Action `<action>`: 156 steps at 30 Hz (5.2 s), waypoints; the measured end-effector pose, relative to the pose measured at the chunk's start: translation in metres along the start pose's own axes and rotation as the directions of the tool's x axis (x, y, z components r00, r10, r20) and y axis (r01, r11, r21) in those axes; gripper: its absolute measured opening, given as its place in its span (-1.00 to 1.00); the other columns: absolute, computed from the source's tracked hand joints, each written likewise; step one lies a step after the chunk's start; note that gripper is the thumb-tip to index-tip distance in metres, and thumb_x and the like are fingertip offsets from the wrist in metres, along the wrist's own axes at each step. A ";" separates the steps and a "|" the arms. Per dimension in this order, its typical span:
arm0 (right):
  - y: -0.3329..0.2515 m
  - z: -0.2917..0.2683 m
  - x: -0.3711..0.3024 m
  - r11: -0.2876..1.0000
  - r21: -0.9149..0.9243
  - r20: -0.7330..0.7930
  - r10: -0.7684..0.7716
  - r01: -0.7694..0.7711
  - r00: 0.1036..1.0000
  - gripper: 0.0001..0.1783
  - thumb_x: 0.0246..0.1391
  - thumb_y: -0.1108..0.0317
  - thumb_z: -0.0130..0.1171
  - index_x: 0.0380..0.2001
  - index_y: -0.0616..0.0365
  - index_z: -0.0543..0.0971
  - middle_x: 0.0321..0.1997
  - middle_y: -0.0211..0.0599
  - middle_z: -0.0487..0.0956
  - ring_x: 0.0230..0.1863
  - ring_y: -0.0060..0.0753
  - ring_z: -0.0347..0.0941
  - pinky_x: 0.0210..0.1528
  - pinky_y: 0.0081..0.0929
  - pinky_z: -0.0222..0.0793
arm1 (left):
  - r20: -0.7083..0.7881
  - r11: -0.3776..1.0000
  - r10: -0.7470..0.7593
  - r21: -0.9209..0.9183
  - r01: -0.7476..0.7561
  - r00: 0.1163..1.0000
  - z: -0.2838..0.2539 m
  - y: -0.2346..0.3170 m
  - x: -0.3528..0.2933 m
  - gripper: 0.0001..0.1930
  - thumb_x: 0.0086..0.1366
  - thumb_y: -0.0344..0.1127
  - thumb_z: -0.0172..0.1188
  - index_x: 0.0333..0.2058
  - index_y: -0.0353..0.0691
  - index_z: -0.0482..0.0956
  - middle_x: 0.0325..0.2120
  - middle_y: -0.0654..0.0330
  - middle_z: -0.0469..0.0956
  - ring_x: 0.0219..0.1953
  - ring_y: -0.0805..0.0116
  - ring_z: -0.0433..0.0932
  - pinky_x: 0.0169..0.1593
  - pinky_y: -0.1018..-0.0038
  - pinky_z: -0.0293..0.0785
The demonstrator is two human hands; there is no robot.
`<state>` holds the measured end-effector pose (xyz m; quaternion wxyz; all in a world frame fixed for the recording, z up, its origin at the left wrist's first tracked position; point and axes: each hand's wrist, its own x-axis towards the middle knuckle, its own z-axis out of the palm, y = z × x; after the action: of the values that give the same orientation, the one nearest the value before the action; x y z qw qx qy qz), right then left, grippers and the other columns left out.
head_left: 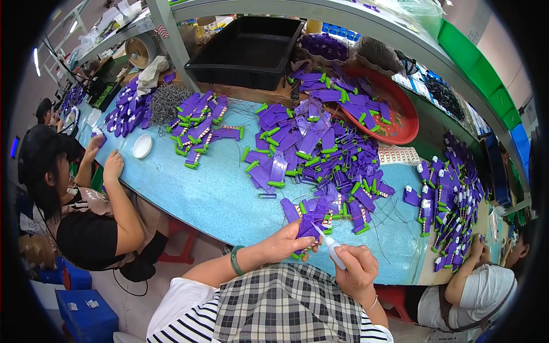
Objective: The person assembles toy components by picking up plastic parts, applying glue from an applicator bottle, and attaching pieces together by hand.
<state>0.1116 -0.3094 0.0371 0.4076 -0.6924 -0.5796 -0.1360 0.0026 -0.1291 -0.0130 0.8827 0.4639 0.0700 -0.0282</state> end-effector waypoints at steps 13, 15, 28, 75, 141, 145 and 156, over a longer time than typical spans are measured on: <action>-0.002 0.000 -0.002 0.999 0.003 -0.026 -0.051 0.052 0.998 -0.56 -0.36 0.60 0.42 -0.27 0.13 0.59 -0.41 -0.26 0.50 -0.54 -0.34 0.48 -0.59 -0.50 0.29 | -0.178 0.951 0.177 0.286 -0.121 0.968 0.013 -0.010 0.010 -0.50 0.37 -0.40 -0.04 0.20 -0.33 0.01 -0.26 0.17 0.42 -0.28 0.46 0.46 -0.36 0.50 0.53; -0.002 0.001 -0.003 0.998 0.003 -0.021 -0.055 0.055 0.998 -0.56 -0.36 0.61 0.42 -0.27 0.13 0.59 -0.41 -0.26 0.50 -0.55 -0.34 0.48 -0.59 -0.50 0.28 | -0.183 0.939 0.208 0.313 -0.143 0.961 0.014 -0.011 0.010 -0.48 0.36 -0.42 -0.04 0.21 -0.40 -0.02 -0.29 0.15 0.43 -0.34 0.45 0.46 -0.36 0.49 0.51; -0.006 0.002 -0.005 1.000 0.024 -0.090 -0.009 0.011 0.996 -0.59 -0.32 0.62 0.40 -0.28 0.16 0.59 -0.39 -0.25 0.50 -0.52 -0.35 0.45 -0.55 -0.50 0.30 | -0.092 0.967 0.233 0.123 -0.221 0.968 0.010 -0.010 0.009 -0.64 0.39 -0.38 -0.03 0.12 -0.22 0.20 -0.15 0.20 0.43 -0.23 0.44 0.50 -0.23 0.49 0.51; -0.006 0.009 -0.003 0.997 0.031 -0.092 0.072 -0.069 0.993 -0.54 -0.35 0.65 0.40 -0.25 0.15 0.57 -0.38 -0.24 0.53 -0.46 -0.29 0.46 -0.47 -0.47 0.35 | -0.313 0.818 0.513 0.461 -0.344 0.799 -0.016 0.004 0.011 -0.65 0.37 -0.41 -0.02 0.08 -0.30 0.18 -0.10 0.16 0.47 -0.19 0.46 0.49 -0.10 0.47 0.50; 0.010 -0.016 -0.036 0.996 0.071 -0.204 0.065 -0.051 0.977 -0.55 -0.29 0.58 0.41 -0.22 0.14 0.53 -0.32 -0.26 0.46 -0.46 -0.35 0.45 -0.50 -0.49 0.35 | -0.251 -0.015 0.602 0.946 0.325 0.758 -0.042 0.026 -0.070 -0.65 0.14 -0.51 0.17 -0.09 -0.32 0.33 -0.30 -0.01 0.49 -0.27 0.07 0.51 -0.24 0.33 0.44; 0.013 -0.018 -0.042 0.999 0.037 -0.299 0.032 -0.022 0.954 -0.52 -0.31 0.55 0.43 -0.22 0.08 0.53 -0.33 -0.33 0.47 -0.53 -0.39 0.49 -0.56 -0.52 0.43 | -0.404 0.619 0.758 0.694 -0.369 0.511 -0.006 0.043 -0.056 -0.81 0.32 -0.44 0.04 -0.11 -0.26 0.32 -0.36 0.19 0.53 -0.40 0.51 0.48 -0.29 0.51 0.44; 0.011 -0.037 -0.059 0.999 -0.002 -0.321 0.042 -0.045 0.946 -0.58 -0.15 0.57 0.33 -0.16 0.15 0.46 -0.23 -0.22 0.37 -0.43 -0.30 0.45 -0.42 -0.37 0.48 | 0.245 0.129 0.184 0.954 -0.270 0.952 0.018 -0.003 0.042 -0.66 0.18 -0.35 0.18 -0.09 -0.32 0.39 -0.33 0.02 0.49 -0.28 0.00 0.50 -0.19 0.24 0.44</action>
<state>0.1146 -0.3770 0.0172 0.4961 -0.6757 -0.4895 -0.2402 0.0454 -0.1455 -0.0115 0.3712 0.9248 -0.0655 0.0518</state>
